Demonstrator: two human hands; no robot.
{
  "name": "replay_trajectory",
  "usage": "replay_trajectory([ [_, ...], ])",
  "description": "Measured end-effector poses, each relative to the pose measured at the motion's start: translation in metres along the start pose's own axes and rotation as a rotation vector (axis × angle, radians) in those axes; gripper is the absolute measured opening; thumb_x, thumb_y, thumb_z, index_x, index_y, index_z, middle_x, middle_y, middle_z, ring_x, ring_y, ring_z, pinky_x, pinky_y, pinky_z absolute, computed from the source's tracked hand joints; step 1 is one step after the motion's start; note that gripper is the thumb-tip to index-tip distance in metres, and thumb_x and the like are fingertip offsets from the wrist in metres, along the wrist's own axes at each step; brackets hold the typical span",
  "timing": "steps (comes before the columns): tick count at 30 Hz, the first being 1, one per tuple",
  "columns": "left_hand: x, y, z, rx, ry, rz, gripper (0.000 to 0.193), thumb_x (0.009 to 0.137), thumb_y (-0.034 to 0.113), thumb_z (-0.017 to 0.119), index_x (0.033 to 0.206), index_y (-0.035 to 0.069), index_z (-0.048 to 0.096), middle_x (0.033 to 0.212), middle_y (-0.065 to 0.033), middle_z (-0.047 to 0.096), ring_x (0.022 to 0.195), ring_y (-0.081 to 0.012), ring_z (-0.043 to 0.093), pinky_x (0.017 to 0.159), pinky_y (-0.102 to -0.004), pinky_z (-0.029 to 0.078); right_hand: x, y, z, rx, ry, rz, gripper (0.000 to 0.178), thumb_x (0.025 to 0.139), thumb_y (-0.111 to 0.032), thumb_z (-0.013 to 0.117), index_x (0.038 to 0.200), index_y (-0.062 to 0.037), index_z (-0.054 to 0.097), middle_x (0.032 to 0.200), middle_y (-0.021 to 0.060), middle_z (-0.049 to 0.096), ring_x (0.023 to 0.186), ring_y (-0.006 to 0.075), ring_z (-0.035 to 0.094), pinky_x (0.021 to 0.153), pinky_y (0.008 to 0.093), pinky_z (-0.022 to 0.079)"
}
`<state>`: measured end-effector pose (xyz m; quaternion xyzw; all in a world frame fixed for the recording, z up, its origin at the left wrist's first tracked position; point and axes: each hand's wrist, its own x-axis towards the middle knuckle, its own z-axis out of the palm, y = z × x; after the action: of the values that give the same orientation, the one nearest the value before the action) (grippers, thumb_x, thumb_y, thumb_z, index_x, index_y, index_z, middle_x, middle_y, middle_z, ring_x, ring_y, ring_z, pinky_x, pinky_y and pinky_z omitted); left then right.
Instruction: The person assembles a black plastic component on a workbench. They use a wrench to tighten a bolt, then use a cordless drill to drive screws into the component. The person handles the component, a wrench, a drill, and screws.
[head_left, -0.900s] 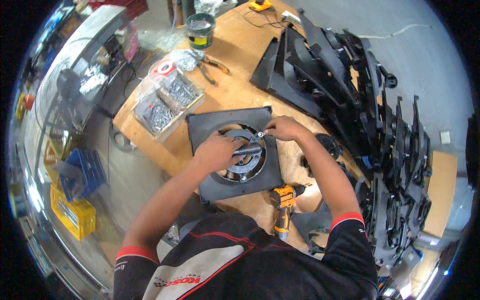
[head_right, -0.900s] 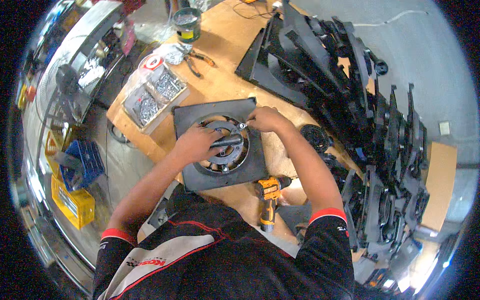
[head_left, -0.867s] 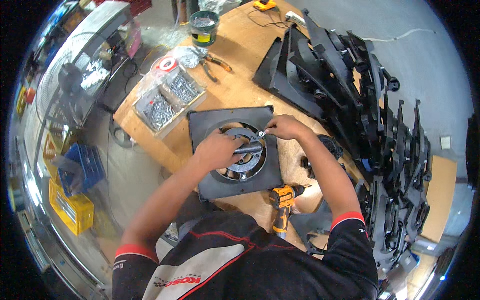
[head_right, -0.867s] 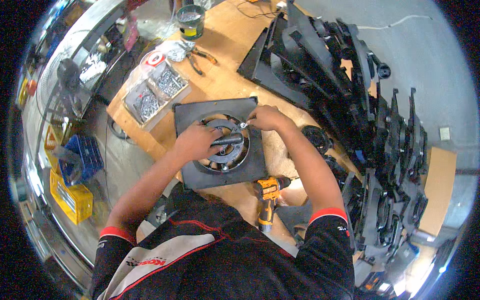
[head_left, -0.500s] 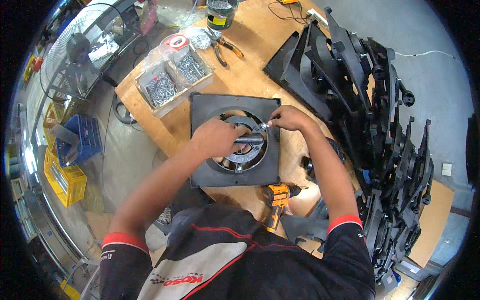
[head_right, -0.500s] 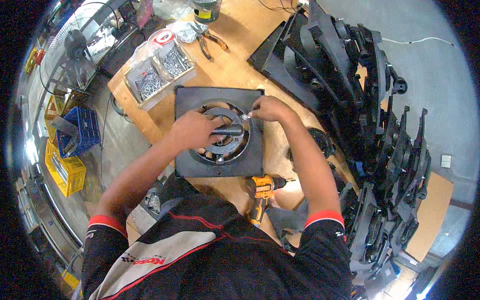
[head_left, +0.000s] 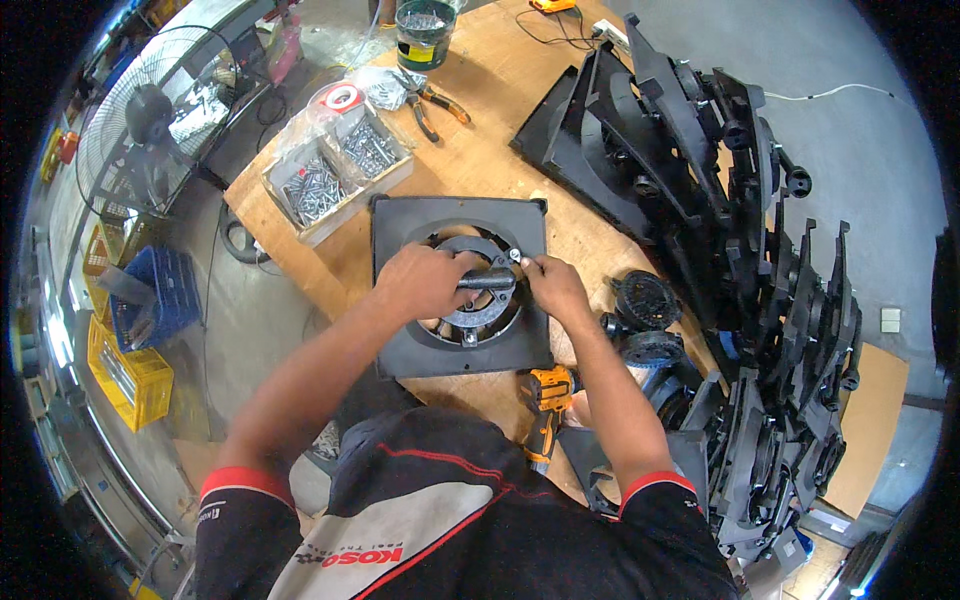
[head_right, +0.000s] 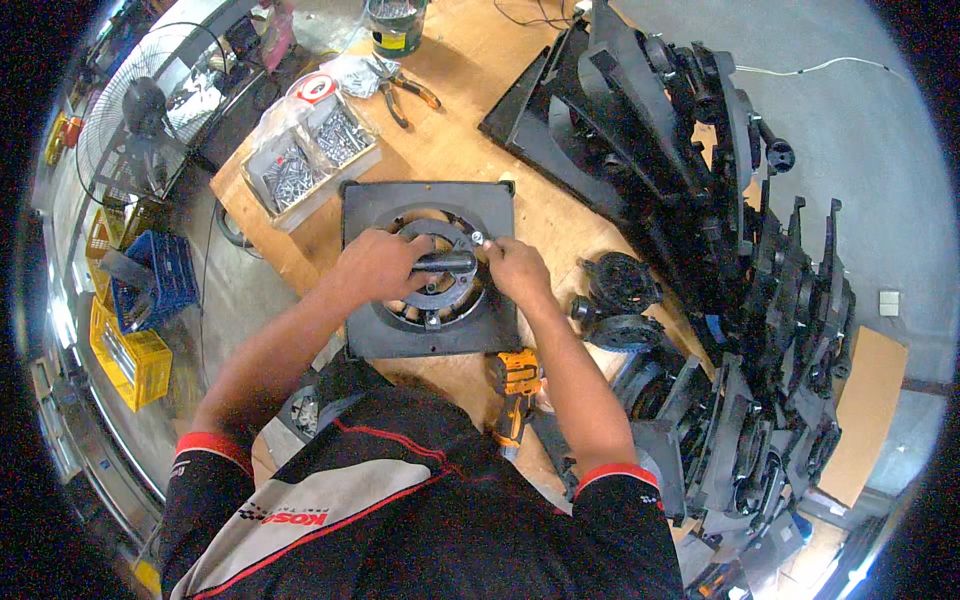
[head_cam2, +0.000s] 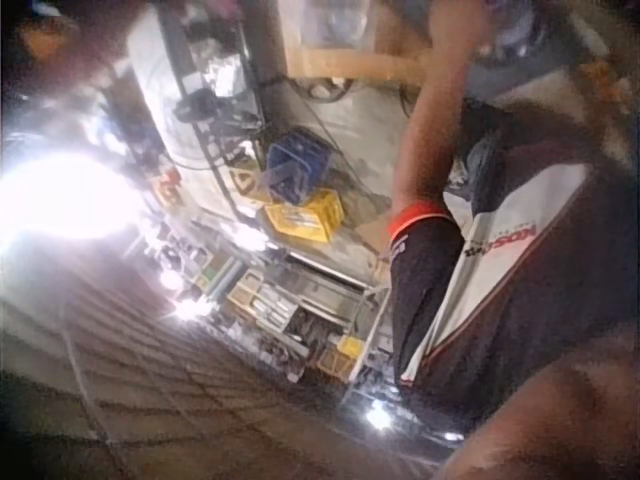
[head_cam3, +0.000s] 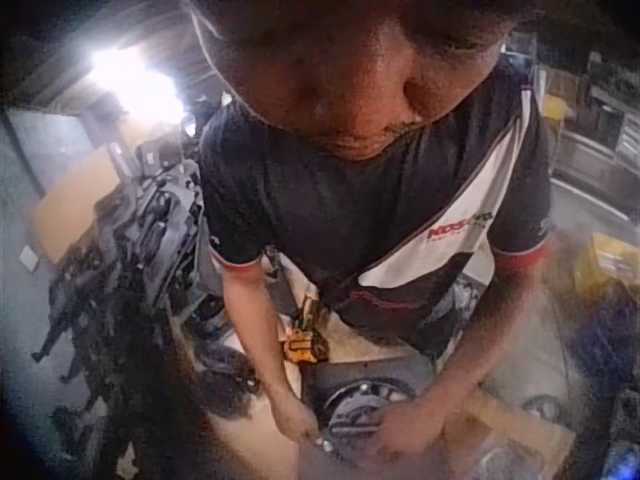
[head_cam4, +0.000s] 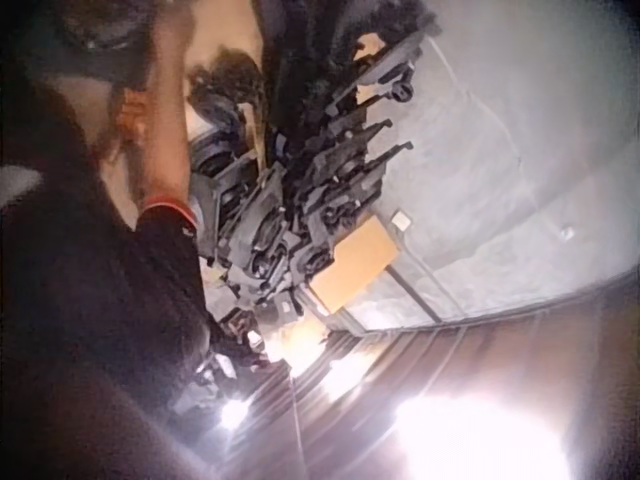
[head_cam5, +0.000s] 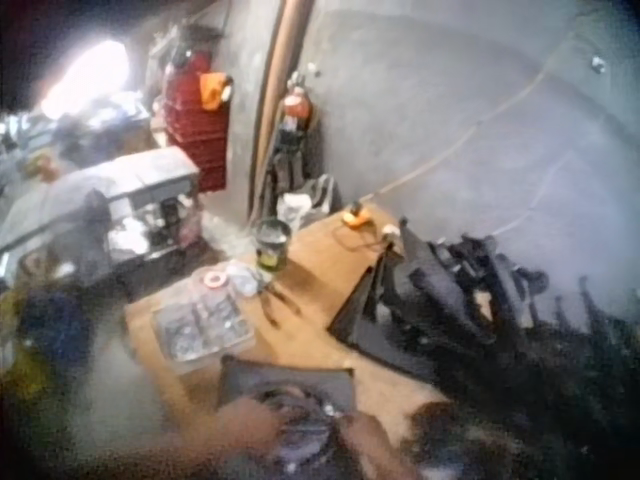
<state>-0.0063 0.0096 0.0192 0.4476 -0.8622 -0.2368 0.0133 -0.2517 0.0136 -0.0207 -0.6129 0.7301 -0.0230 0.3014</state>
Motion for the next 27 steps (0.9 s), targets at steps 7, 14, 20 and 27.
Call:
replay_trajectory([
  [7,0.004,-0.002,-0.003,0.018,-0.046,0.002,0.044,0.085,0.048,0.066,0.103,0.007,0.067,0.076,-0.0153,0.070,0.075,-0.0355,0.069,0.071,-0.0480,0.055,0.059,-0.006,-0.050,-0.424,-0.256,-0.374,0.043,0.085,-0.045,0.068,0.105,-0.0086,0.075,0.101,0.0185,0.071,0.098,0.0368,0.066,0.087,0.0446,0.051],
  [14,0.002,-0.005,0.004,-0.011,0.001,0.031,0.047,0.084,0.052,0.066,0.103,0.009,0.066,0.077,-0.0153,0.069,0.075,-0.0358,0.069,0.069,-0.0479,0.055,0.091,0.007,-0.058,-0.517,-0.336,-0.453,0.061,0.077,-0.065,0.067,0.098,-0.0084,0.076,0.097,0.0177,0.072,0.095,0.0365,0.068,0.082,0.0469,0.052],
  [20,0.002,-0.004,-0.002,-0.020,-0.055,-0.025,0.047,0.084,0.053,0.065,0.100,0.008,0.066,0.084,-0.0163,0.070,0.076,-0.0351,0.069,0.070,-0.0475,0.055,0.088,-0.011,-0.066,-0.557,-0.339,-0.422,0.064,0.076,-0.069,0.065,0.093,-0.0093,0.077,0.090,0.0196,0.072,0.087,0.0380,0.069,0.078,0.0477,0.052],
  [27,0.000,-0.005,0.007,0.009,0.029,-0.012,0.048,0.085,0.052,0.063,0.103,0.008,0.067,0.087,-0.0160,0.071,0.077,-0.0351,0.070,0.074,-0.0474,0.054,0.053,0.018,-0.040,-0.569,-0.042,-0.493,0.058,0.089,-0.064,0.054,0.083,-0.0086,0.073,0.078,0.0174,0.069,0.081,0.0365,0.067,0.075,0.0491,0.048],
])
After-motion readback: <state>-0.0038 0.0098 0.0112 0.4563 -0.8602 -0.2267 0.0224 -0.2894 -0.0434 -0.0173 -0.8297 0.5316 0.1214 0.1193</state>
